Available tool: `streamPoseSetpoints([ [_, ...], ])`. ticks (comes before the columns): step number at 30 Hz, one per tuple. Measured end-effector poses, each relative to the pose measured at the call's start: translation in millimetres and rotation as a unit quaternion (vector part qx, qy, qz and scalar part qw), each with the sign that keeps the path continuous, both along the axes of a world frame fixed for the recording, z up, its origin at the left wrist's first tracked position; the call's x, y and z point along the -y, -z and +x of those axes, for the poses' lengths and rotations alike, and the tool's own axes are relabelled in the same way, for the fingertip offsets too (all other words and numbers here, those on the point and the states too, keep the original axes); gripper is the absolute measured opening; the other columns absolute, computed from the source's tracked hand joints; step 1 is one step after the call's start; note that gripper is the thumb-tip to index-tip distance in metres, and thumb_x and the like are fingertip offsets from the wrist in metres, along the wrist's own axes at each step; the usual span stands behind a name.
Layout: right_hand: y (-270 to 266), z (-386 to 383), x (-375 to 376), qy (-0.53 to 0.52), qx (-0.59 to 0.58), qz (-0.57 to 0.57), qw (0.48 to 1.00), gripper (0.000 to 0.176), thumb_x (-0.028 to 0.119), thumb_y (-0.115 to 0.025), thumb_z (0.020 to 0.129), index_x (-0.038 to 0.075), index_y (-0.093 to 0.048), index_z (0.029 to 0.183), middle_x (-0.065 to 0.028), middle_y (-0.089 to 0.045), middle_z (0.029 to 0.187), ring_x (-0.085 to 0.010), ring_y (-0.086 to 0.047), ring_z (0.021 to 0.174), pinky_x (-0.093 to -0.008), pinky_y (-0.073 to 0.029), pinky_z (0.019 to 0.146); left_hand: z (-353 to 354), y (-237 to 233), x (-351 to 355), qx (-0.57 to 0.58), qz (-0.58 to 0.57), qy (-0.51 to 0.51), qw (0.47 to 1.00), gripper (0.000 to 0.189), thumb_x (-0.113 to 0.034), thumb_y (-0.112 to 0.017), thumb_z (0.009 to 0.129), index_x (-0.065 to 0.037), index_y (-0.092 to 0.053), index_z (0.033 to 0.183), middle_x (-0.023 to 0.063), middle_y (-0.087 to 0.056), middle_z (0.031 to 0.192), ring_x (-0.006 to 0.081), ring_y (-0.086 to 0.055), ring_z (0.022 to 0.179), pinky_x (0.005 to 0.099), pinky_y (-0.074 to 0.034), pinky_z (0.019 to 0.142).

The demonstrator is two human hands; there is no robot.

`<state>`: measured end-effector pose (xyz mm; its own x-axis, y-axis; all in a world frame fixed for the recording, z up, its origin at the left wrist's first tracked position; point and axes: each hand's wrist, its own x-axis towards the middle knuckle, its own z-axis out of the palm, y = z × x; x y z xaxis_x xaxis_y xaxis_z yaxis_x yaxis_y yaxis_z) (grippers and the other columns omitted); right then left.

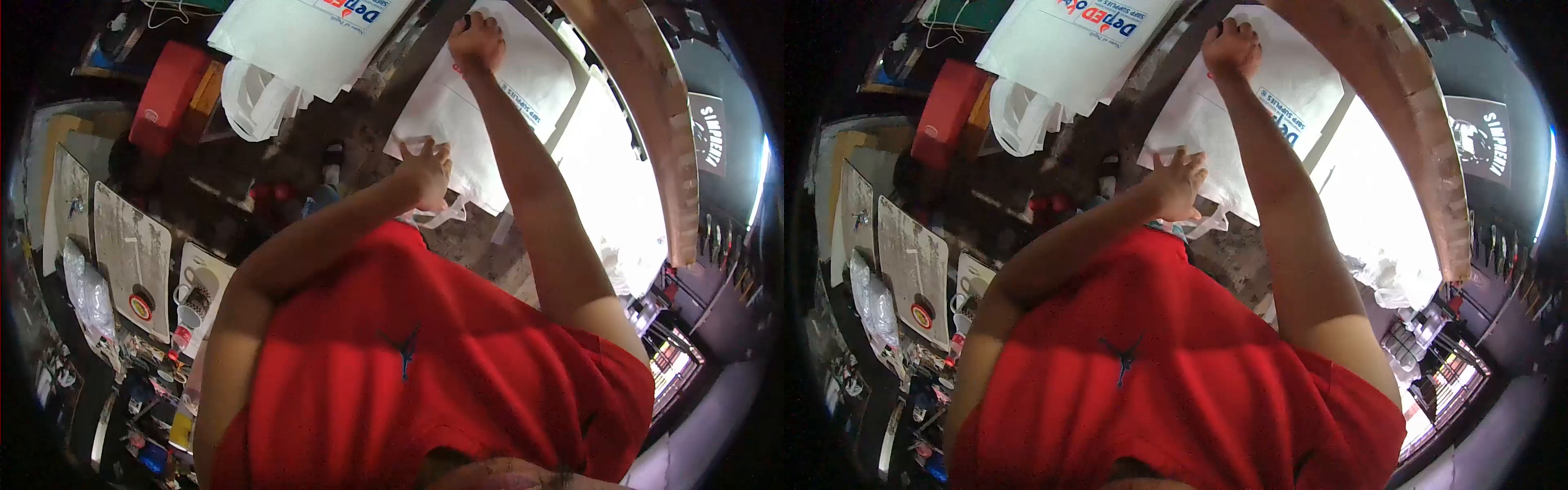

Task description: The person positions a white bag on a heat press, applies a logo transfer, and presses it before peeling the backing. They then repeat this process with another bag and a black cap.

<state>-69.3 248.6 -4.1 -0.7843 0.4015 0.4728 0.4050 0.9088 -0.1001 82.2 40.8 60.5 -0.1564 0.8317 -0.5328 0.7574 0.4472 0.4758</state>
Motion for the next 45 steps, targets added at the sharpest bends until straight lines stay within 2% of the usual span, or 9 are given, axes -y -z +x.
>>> streamPoseSetpoints([
  [5, -11, 87, 60, -0.065, 0.014, -0.066, 0.996, 0.019, 0.028, -0.062, 0.085, 0.01, -0.067, 0.091, -0.0163, -0.064, 0.094, -0.0388, -0.064, 0.091, -0.0515, -0.053, 0.077, 13, 11, 4, -0.079, 0.035, -0.018, 0.996, 0.096, -0.051, -0.075, 0.078, -0.001, -0.037, 0.15, 0.016, -0.023, 0.161, 0.0422, -0.021, 0.148, 0.0766, -0.031, 0.104],
  [22, -11, -2, 17, 0.071, 0.046, -0.019, 0.996, 0.029, 0.035, -0.06, 0.089, 0.012, -0.066, 0.107, -0.0179, -0.062, 0.103, -0.0365, -0.064, 0.099, -0.0498, -0.054, 0.085, -13, 8, 4, -0.007, 0.037, 0.028, 0.999, 0.097, -0.054, -0.073, 0.081, 0.005, -0.036, 0.149, 0.0211, -0.02, 0.163, 0.0459, -0.022, 0.147, 0.0712, -0.035, 0.106],
  [27, -28, 98, 31, 0.078, 0.09, -0.116, 0.986, 0.028, 0.035, -0.06, 0.087, 0.01, -0.067, 0.096, -0.0211, -0.062, 0.099, -0.0404, -0.062, 0.099, -0.0503, -0.052, 0.084, -8, 15, 5, -0.003, 0.051, 0.048, 0.998, 0.099, -0.055, -0.074, 0.08, 0.006, -0.037, 0.148, 0.0215, -0.022, 0.162, 0.0461, -0.023, 0.147, 0.0703, -0.036, 0.106],
  [29, -30, 150, -11, 0.18, 0.112, -0.113, 0.971, 0.029, 0.034, -0.06, 0.087, 0.009, -0.066, 0.098, -0.0203, -0.061, 0.1, -0.0403, -0.061, 0.099, -0.051, -0.052, 0.083, -15, 14, 8, 0.01, 0.073, 0.038, 0.997, 0.096, -0.056, -0.075, 0.079, 0.008, -0.043, 0.143, 0.0226, -0.022, 0.161, 0.0473, -0.026, 0.145, 0.0714, -0.037, 0.105],
  [35, -31, 182, -36, 0.271, 0.061, -0.093, 0.956, 0.033, 0.037, -0.064, 0.085, 0.008, -0.066, 0.1, -0.0211, -0.061, 0.102, -0.0408, -0.062, 0.098, -0.0502, -0.052, 0.082, -46, 7, -1, 0.084, 0.062, 0.041, 0.994, 0.09, -0.057, -0.073, 0.079, 0.01, -0.05, 0.136, 0.0258, -0.038, 0.153, 0.0471, -0.032, 0.142, 0.0506, -0.034, 0.116],
  [37, -38, 150, -8, 0.237, 0.127, -0.177, 0.947, 0.034, 0.037, -0.065, 0.085, 0.007, -0.066, 0.101, -0.0218, -0.06, 0.103, -0.0411, -0.062, 0.097, -0.0501, -0.052, 0.082, -49, 4, -4, 0.088, 0.053, 0.037, 0.994, 0.092, -0.057, -0.073, 0.08, 0.01, -0.049, 0.137, 0.026, -0.04, 0.152, 0.0463, -0.034, 0.141, 0.0464, -0.033, 0.117],
  [39, 12, 109, -2, 0.1, 0.093, -0.121, 0.983, 0.036, 0.038, -0.066, 0.084, 0.005, -0.068, 0.1, -0.0245, -0.065, 0.1, -0.0411, -0.061, 0.099, -0.0511, -0.052, 0.083, -46, 11, -5, 0.106, 0.063, 0.015, 0.992, 0.093, -0.058, -0.07, 0.081, 0.012, -0.047, 0.139, 0.0273, -0.04, 0.152, 0.0469, -0.037, 0.14, 0.0468, -0.032, 0.117],
  [40, -35, 78, 36, 0.144, 0.133, -0.211, 0.958, 0.04, 0.043, -0.063, 0.083, 0.008, -0.072, 0.097, -0.0225, -0.067, 0.104, -0.0395, -0.063, 0.1, -0.0489, -0.052, 0.09, -45, 13, -5, 0.1, 0.063, 0.023, 0.993, 0.093, -0.058, -0.07, 0.081, 0.012, -0.047, 0.139, 0.0273, -0.04, 0.152, 0.0469, -0.037, 0.14, 0.0468, -0.032, 0.117],
  [45, -29, 78, 45, -0.083, -0.015, -0.105, 0.991, 0.037, 0.04, -0.063, 0.084, 0.01, -0.07, 0.104, -0.0197, -0.061, 0.11, -0.036, -0.056, 0.111, -0.0494, -0.048, 0.092, -49, -5, -6, 0.088, 0.074, 0.013, 0.993, 0.09, -0.056, -0.069, 0.085, 0.012, -0.045, 0.14, 0.0285, -0.043, 0.15, 0.0433, -0.037, 0.141, 0.0441, -0.029, 0.119],
])
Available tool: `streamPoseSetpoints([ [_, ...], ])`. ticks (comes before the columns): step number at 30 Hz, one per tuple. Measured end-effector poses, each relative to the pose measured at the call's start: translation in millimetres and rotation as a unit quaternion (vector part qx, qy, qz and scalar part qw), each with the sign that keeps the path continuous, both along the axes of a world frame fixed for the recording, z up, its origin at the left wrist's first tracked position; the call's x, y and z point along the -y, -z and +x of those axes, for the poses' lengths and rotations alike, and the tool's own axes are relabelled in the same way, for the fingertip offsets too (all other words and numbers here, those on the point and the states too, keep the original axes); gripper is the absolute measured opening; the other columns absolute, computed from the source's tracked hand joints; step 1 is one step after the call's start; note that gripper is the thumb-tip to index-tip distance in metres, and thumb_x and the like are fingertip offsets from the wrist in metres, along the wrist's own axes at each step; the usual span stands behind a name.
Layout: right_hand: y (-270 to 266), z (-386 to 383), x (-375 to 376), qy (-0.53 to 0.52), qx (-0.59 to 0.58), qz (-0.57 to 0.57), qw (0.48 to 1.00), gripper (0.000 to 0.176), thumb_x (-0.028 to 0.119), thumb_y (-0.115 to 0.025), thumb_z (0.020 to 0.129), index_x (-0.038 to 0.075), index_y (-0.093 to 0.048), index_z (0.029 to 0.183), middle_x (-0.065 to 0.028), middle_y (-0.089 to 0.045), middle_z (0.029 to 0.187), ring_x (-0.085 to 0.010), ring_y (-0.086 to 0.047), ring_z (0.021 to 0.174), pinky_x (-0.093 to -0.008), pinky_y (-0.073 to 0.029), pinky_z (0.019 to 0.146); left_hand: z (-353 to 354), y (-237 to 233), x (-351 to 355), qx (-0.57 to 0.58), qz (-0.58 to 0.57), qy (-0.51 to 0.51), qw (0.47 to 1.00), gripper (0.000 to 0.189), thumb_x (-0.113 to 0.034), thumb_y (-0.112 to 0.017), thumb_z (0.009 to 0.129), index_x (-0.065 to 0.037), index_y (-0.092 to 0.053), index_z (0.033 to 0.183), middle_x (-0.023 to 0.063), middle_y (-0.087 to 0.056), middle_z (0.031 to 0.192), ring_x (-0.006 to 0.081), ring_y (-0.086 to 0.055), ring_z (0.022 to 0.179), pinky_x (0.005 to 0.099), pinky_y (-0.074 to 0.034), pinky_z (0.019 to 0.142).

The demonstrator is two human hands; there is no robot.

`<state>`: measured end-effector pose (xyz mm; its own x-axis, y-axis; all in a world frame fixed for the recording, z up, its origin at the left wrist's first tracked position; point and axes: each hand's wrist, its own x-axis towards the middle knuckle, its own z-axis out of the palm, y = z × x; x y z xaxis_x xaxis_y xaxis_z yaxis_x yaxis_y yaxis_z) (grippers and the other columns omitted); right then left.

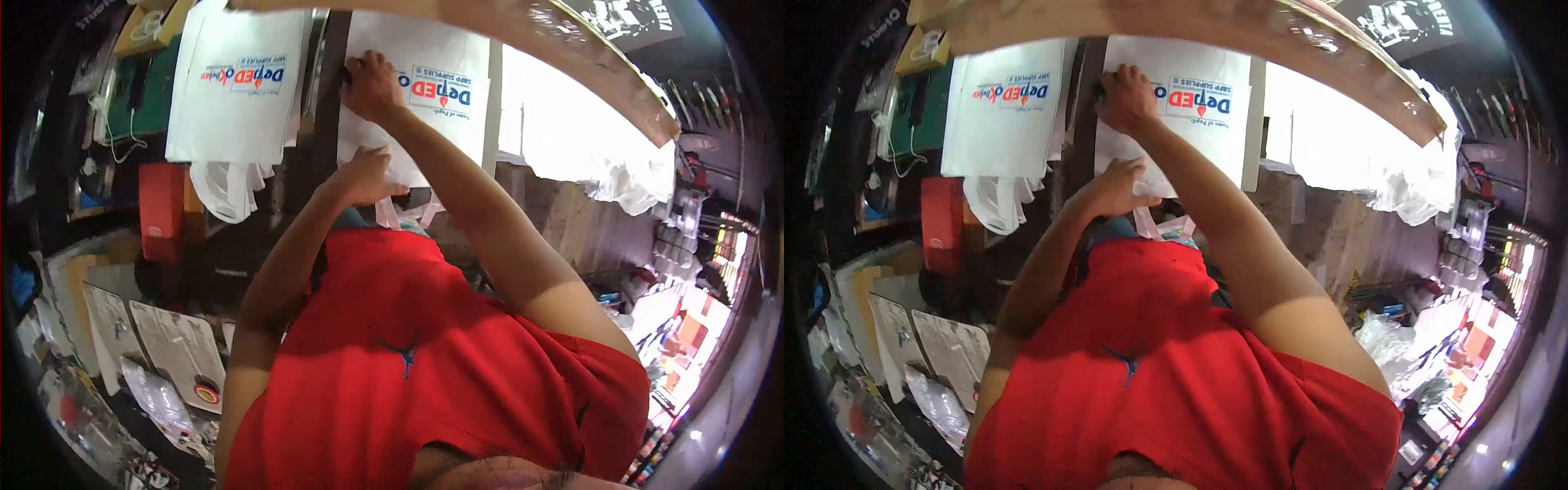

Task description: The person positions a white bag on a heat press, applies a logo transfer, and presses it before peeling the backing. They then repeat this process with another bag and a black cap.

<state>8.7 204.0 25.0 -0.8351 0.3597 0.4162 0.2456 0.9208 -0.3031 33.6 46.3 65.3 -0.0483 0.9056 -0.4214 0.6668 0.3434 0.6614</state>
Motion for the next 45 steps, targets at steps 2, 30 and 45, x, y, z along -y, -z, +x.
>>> streamPoseSetpoints([
  [2, -4, 47, -43, 0.064, 0.013, -0.101, 0.993, 0.028, 0.031, -0.069, 0.083, 0.01, -0.067, 0.1, -0.0155, -0.059, 0.105, -0.0383, -0.053, 0.104, -0.0515, -0.046, 0.089, 2, 20, 6, -0.037, 0.018, 0.011, 0.999, 0.086, -0.054, -0.069, 0.087, 0.009, -0.046, 0.141, 0.0271, -0.041, 0.151, 0.038, -0.036, 0.143, 0.0429, -0.028, 0.119],
  [30, 22, 115, -91, 0.264, 0.013, 0.005, 0.964, 0.054, 0.023, -0.073, 0.078, 0.021, -0.06, 0.13, -0.0106, -0.055, 0.136, -0.0348, -0.053, 0.117, -0.0514, -0.044, 0.095, -37, 61, -5, 0.205, 0.125, -0.425, 0.873, 0.066, -0.018, -0.071, 0.086, 0.002, -0.045, 0.142, 0.0169, -0.061, 0.12, 0.0234, -0.065, 0.098, 0.0321, -0.051, 0.085],
  [45, 12, 66, -49, 0.163, -0.047, -0.079, 0.982, 0.058, 0.025, -0.071, 0.078, 0.029, -0.058, 0.134, -0.0137, -0.04, 0.15, -0.0406, -0.036, 0.135, -0.0612, -0.032, 0.105, -38, 33, -33, 0.404, 0.128, -0.557, 0.714, 0.022, -0.002, -0.055, 0.081, -0.006, -0.059, 0.102, 0.0011, -0.052, 0.07, 0.011, -0.05, 0.06, 0.0282, -0.041, 0.054],
])
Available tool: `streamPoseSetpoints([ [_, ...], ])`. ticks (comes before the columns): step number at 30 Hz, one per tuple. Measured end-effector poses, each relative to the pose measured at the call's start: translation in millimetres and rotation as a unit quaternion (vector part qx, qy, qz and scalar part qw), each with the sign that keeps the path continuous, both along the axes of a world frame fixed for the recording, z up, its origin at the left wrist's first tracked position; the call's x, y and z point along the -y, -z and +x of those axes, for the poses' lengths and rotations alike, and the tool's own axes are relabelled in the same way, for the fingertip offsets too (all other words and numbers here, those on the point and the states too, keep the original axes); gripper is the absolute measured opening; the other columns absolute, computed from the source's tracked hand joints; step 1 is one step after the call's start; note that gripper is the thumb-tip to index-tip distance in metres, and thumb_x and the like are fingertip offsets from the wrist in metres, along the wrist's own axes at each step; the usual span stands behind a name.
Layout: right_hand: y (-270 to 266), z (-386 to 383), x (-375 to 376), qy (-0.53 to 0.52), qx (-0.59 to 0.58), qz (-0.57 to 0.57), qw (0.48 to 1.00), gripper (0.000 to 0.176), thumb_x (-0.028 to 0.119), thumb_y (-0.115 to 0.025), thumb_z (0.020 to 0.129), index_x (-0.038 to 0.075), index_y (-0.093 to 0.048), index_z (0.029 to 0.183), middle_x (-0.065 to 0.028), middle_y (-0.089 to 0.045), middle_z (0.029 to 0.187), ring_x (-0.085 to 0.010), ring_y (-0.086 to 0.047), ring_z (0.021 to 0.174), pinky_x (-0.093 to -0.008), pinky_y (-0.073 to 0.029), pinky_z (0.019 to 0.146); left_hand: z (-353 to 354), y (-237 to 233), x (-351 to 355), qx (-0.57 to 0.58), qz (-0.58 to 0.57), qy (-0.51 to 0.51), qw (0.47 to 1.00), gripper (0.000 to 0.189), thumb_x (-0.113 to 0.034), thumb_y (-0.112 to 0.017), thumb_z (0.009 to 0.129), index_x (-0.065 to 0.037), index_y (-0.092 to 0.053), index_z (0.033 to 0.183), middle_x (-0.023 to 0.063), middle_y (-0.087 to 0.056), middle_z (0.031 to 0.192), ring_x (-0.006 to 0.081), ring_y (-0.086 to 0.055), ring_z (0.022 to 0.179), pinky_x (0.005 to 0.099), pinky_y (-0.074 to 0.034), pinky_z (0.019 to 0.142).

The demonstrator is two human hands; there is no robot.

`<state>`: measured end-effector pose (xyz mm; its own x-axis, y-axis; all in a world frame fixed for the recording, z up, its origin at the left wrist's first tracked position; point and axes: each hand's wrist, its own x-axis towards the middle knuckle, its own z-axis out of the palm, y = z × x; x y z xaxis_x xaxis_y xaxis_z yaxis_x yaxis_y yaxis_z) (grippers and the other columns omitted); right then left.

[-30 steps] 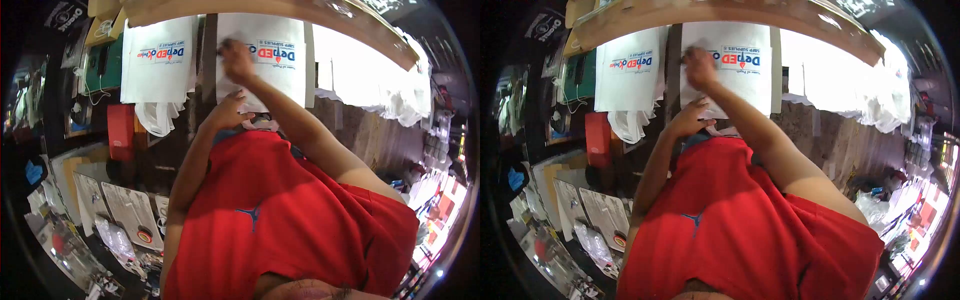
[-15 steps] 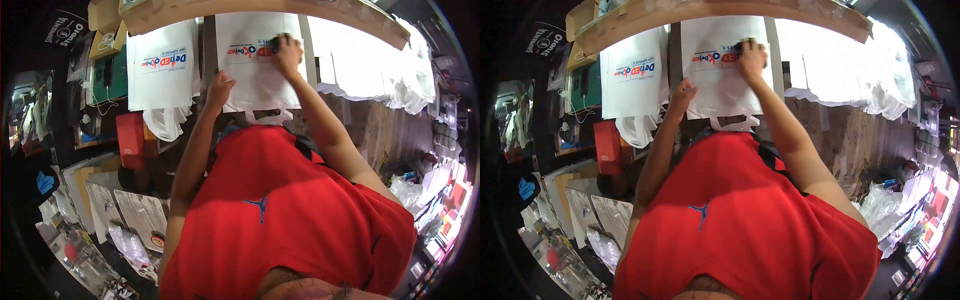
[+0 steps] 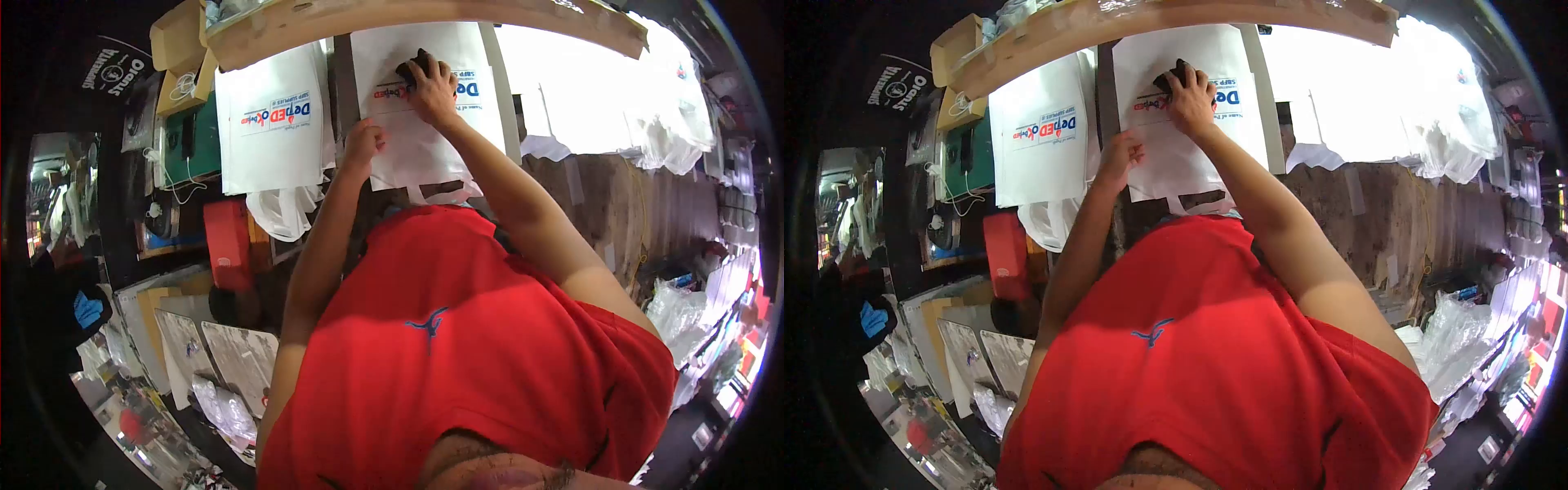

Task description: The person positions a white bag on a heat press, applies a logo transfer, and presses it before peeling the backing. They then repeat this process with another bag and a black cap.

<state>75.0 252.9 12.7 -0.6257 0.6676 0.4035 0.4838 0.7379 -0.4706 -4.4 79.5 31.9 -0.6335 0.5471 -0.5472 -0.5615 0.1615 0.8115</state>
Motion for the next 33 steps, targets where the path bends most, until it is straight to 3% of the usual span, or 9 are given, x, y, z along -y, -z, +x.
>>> streamPoseSetpoints([
  [6, -16, -7, 42, -0.157, 0.08, 0.012, 0.984, 0.061, 0.034, -0.073, 0.074, 0.029, -0.059, 0.134, -0.017, -0.036, 0.151, -0.0416, -0.036, 0.135, -0.0597, -0.032, 0.106, -2, -2, 2, 0.001, 0.014, 0.041, 0.999, 0.052, 0.001, -0.051, 0.083, -0.002, -0.05, 0.135, 0.0041, -0.057, 0.085, 0.0127, -0.051, 0.062, 0.028, -0.044, 0.056],
  [9, -9, -11, 39, -0.157, 0.049, -0.002, 0.986, 0.049, 0.03, -0.07, 0.081, 0.028, -0.064, 0.129, -0.0164, -0.039, 0.149, -0.0414, -0.039, 0.132, -0.0583, -0.034, 0.105, -9, 9, 6, -0.036, 0.025, 0.107, 0.993, 0.046, -0.007, -0.057, 0.088, -0.007, -0.05, 0.133, 0.0037, -0.06, 0.086, 0.0131, -0.058, 0.072, 0.0304, -0.047, 0.07],
  [17, 1, 41, -43, 0.001, -0.022, -0.006, 1.0, 0.042, 0.025, -0.071, 0.083, 0.019, -0.065, 0.124, -0.0209, -0.056, 0.132, -0.0411, -0.051, 0.121, -0.0523, -0.044, 0.101, 5, 13, 35, -0.16, -0.033, 0.067, 0.984, 0.04, -0.014, -0.065, 0.088, -0.002, -0.056, 0.126, 0.0042, -0.061, 0.09, 0.0122, -0.057, 0.07, 0.0267, -0.046, 0.066],
  [20, -10, 109, -87, 0.145, -0.063, -0.049, 0.986, 0.043, 0.012, -0.064, 0.084, 0.011, -0.063, 0.127, -0.0216, -0.061, 0.125, -0.0405, -0.053, 0.12, -0.0452, -0.044, 0.102, 3, 11, 77, -0.163, -0.061, 0.102, 0.979, 0.034, -0.021, -0.068, 0.088, -0.001, -0.061, 0.114, 0.0053, -0.063, 0.092, 0.013, -0.059, 0.073, 0.0269, -0.047, 0.064],
  [23, 19, 197, -139, 0.22, -0.115, -0.114, 0.962, 0.036, 0.021, -0.068, 0.088, 0.004, -0.065, 0.119, -0.0208, -0.068, 0.108, -0.0379, -0.064, 0.101, -0.0439, -0.049, 0.093, 7, 12, 111, -0.096, -0.084, 0.11, 0.986, 0.03, -0.026, -0.07, 0.09, -0.002, -0.062, 0.105, 0.0041, -0.064, 0.09, 0.0123, -0.061, 0.078, 0.0271, -0.049, 0.066],
  [26, 44, 301, -146, 0.224, -0.333, -0.436, 0.805, 0.041, 0.009, -0.073, 0.084, 0.001, -0.063, 0.123, -0.0082, -0.067, 0.11, -0.0205, -0.065, 0.095, -0.0342, -0.052, 0.082, 18, 19, 127, -0.034, -0.118, 0.072, 0.99, 0.028, -0.03, -0.07, 0.092, -0.004, -0.061, 0.098, 0.0031, -0.065, 0.09, 0.0127, -0.062, 0.08, 0.0282, -0.051, 0.067],
  [28, 41, 358, -120, 0.272, -0.315, -0.501, 0.759, 0.042, 0.009, -0.071, 0.086, 0.001, -0.061, 0.126, -0.0095, -0.066, 0.112, -0.0223, -0.065, 0.096, -0.0352, -0.051, 0.083, 25, 27, 129, -0.009, -0.133, 0.063, 0.989, 0.028, -0.032, -0.07, 0.094, -0.006, -0.061, 0.096, 0.0028, -0.065, 0.091, 0.0133, -0.063, 0.081, 0.0291, -0.052, 0.068],
  [32, 76, 477, -64, 0.3, -0.18, -0.54, 0.765, 0.054, 0.023, -0.077, 0.087, 0.002, -0.058, 0.134, -0.008, -0.066, 0.118, -0.0203, -0.063, 0.102, -0.0333, -0.049, 0.086, 49, 41, 123, 0.128, -0.016, 0.043, 0.991, 0.029, -0.032, -0.069, 0.095, -0.006, -0.062, 0.105, 0.0052, -0.065, 0.098, 0.0197, -0.064, 0.096, 0.0359, -0.052, 0.083],
  [33, 125, 529, -64, 0.366, -0.103, -0.54, 0.751, 0.052, 0.027, -0.078, 0.088, 0.004, -0.059, 0.131, -0.005, -0.068, 0.112, -0.0176, -0.064, 0.097, -0.0327, -0.049, 0.084, 55, 43, 120, 0.174, 0.038, 0.021, 0.984, 0.029, -0.03, -0.069, 0.095, -0.005, -0.061, 0.109, 0.0063, -0.065, 0.101, 0.0218, -0.064, 0.102, 0.0382, -0.05, 0.089],
])
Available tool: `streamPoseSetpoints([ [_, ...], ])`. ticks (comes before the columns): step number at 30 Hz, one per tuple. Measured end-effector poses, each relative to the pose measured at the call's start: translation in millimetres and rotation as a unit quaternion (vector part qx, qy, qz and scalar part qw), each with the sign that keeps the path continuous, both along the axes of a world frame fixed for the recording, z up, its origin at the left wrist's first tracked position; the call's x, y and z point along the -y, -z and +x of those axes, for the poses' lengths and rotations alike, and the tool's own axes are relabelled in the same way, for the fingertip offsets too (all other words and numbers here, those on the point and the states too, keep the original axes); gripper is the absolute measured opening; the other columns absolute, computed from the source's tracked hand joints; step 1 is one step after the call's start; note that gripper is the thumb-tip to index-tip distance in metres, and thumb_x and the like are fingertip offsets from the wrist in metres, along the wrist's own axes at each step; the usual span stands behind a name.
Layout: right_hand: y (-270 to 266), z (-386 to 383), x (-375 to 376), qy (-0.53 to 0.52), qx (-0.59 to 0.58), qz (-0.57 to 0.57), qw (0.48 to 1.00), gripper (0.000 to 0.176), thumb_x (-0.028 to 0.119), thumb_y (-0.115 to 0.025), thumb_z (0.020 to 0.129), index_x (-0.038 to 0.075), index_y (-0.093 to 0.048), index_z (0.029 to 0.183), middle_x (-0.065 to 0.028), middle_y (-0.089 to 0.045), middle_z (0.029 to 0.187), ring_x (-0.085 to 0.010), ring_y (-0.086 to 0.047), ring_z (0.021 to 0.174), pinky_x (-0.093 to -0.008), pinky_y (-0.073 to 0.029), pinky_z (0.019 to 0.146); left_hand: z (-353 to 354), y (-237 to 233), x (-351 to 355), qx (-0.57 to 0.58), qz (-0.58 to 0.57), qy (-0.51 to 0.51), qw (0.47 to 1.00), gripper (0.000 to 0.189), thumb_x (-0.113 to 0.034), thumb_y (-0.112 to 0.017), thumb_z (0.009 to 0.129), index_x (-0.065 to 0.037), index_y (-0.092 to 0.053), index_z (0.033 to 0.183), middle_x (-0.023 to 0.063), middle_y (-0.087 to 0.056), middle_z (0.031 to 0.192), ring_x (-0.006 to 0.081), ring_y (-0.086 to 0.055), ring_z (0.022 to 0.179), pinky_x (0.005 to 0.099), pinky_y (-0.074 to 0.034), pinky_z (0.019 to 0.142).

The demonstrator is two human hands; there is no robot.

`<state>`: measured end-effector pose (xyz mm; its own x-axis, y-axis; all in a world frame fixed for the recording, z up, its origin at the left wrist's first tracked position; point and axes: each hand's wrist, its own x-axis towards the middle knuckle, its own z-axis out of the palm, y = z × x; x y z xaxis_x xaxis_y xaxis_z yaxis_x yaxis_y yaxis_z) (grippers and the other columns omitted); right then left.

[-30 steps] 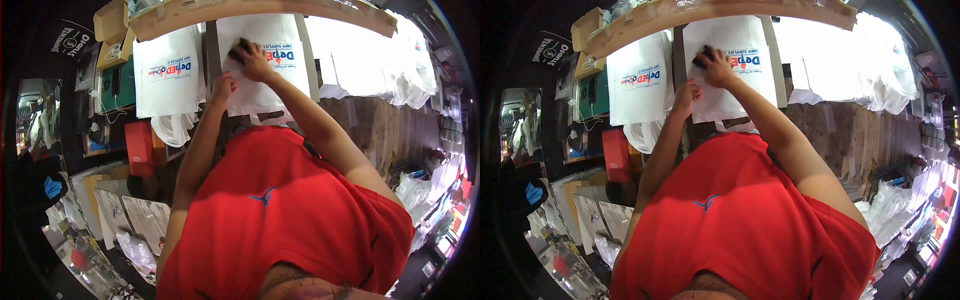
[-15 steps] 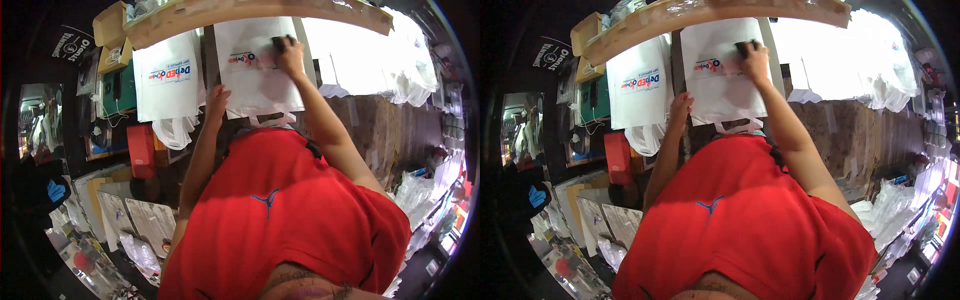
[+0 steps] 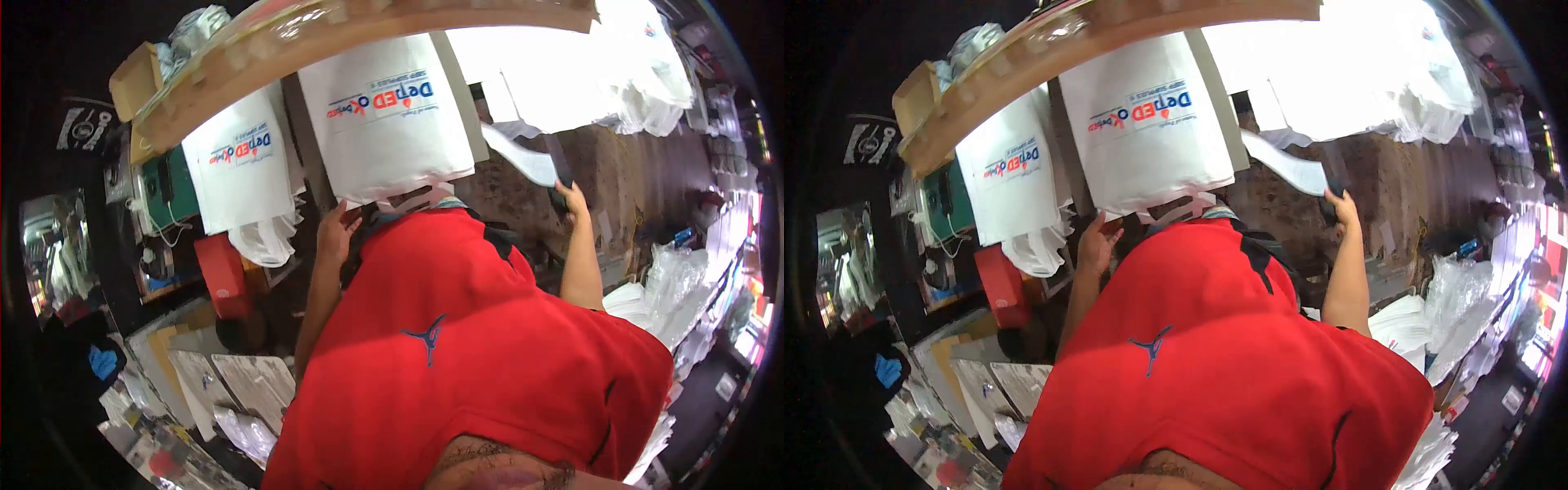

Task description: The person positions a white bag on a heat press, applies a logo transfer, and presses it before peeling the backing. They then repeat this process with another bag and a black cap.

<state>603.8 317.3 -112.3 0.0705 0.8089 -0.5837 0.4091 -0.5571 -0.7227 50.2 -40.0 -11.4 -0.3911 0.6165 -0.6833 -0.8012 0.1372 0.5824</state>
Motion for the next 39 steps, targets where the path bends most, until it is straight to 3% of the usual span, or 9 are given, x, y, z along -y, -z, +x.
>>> streamPoseSetpoints([
  [3, -64, 34, 34, -0.182, 0.106, -0.191, 0.959, 0.054, 0.035, -0.08, 0.086, 0.005, -0.064, 0.129, -0.0099, -0.071, 0.112, -0.0228, -0.064, 0.105, -0.0401, -0.049, 0.09, 17, 4, -5, 0.031, 0.043, -0.018, 0.998, 0.032, -0.025, -0.067, 0.096, -0.004, -0.059, 0.118, 0.0082, -0.065, 0.106, 0.0252, -0.062, 0.107, 0.0408, -0.048, 0.095],
  [7, -20, 77, -23, -0.676, 0.404, -0.058, 0.614, 0.044, 0.04, -0.073, 0.084, 0.0, -0.073, 0.104, -0.0215, -0.071, 0.112, -0.0313, -0.069, 0.104, -0.0473, -0.053, 0.091, 29, 34, -2, 0.057, 0.055, 0.046, 0.996, 0.04, -0.033, -0.053, 0.102, -0.004, -0.054, 0.129, 0.0128, -0.063, 0.115, 0.0318, -0.059, 0.11, 0.0452, -0.042, 0.103],
  [8, -96, 22, -25, -0.364, 0.327, -0.178, 0.854, 0.038, 0.027, -0.067, 0.085, 0.001, -0.07, 0.112, -0.0206, -0.071, 0.111, -0.0329, -0.07, 0.097, -0.0434, -0.057, 0.083, 35, 31, -10, 0.123, 0.074, 0.073, 0.987, 0.044, -0.038, -0.048, 0.103, -0.006, -0.052, 0.132, 0.0141, -0.06, 0.12, 0.0332, -0.057, 0.114, 0.0473, -0.04, 0.106],
  [9, -181, -40, -4, -0.297, 0.284, -0.064, 0.909, 0.038, 0.022, -0.065, 0.078, 0.007, -0.071, 0.112, -0.0189, -0.073, 0.1, -0.0293, -0.072, 0.079, -0.0445, -0.056, 0.068, 34, 30, -10, 0.179, 0.08, 0.107, 0.975, 0.049, -0.044, -0.042, 0.104, -0.007, -0.05, 0.136, 0.0153, -0.057, 0.126, 0.0345, -0.055, 0.117, 0.0493, -0.037, 0.108],
  [16, -108, -236, -76, -0.466, 0.166, 0.28, 0.823, 0.052, 0.017, -0.075, 0.067, 0.012, -0.067, 0.117, -0.0135, -0.064, 0.116, -0.0362, -0.061, 0.111, -0.0458, -0.053, 0.089, 56, -13, -57, 0.043, -0.059, 0.098, 0.992, 0.054, -0.047, -0.04, 0.105, -0.007, -0.047, 0.14, 0.017, -0.054, 0.132, 0.0358, -0.053, 0.12, 0.0513, -0.037, 0.108],
  [21, -80, -298, -88, -0.464, 0.244, 0.497, 0.691, 0.025, 0.018, -0.06, 0.088, 0.022, -0.069, 0.11, -0.0009, -0.066, 0.11, -0.0216, -0.054, 0.12, -0.0524, -0.039, 0.103, 66, -30, -72, -0.024, -0.096, 0.08, 0.992, 0.054, -0.046, -0.042, 0.105, -0.005, -0.047, 0.14, 0.0174, -0.054, 0.134, 0.0357, -0.053, 0.119, 0.0513, -0.039, 0.107],
  [30, -80, -280, -87, -0.52, 0.18, 0.361, 0.753, 0.043, 0.022, -0.074, 0.076, 0.016, -0.067, 0.119, -0.0081, -0.042, 0.154, -0.0355, -0.022, 0.15, -0.054, -0.032, 0.112, 67, -52, -82, -0.093, -0.123, 0.06, 0.986, 0.055, -0.044, -0.045, 0.104, -0.003, -0.046, 0.14, 0.0182, -0.053, 0.136, 0.0356, -0.054, 0.118, 0.0512, -0.042, 0.103],
  [34, -89, -260, -83, -0.213, -0.022, 0.328, 0.92, 0.033, 0.021, -0.074, 0.074, 0.012, -0.071, 0.105, -0.0111, -0.07, 0.117, -0.0295, -0.065, 0.111, -0.0445, -0.053, 0.089, 60, -60, -84, -0.116, -0.12, 0.058, 0.984, 0.055, -0.043, -0.047, 0.104, -0.001, -0.046, 0.14, 0.0185, -0.053, 0.136, 0.0355, -0.055, 0.118, 0.0511, -0.044, 0.102],
  [39, -152, -193, -12, -0.389, -0.195, -0.126, 0.891, 0.049, 0.049, -0.064, 0.095, 0.0, -0.071, 0.097, -0.013, -0.073, 0.087, -0.02, -0.07, 0.075, -0.0356, -0.058, 0.066, 51, -74, -79, -0.148, -0.111, 0.053, 0.981, 0.055, -0.042, -0.049, 0.103, 0.0, -0.046, 0.14, 0.0189, -0.053, 0.138, 0.0354, -0.055, 0.117, 0.0511, -0.046, 0.1],
])
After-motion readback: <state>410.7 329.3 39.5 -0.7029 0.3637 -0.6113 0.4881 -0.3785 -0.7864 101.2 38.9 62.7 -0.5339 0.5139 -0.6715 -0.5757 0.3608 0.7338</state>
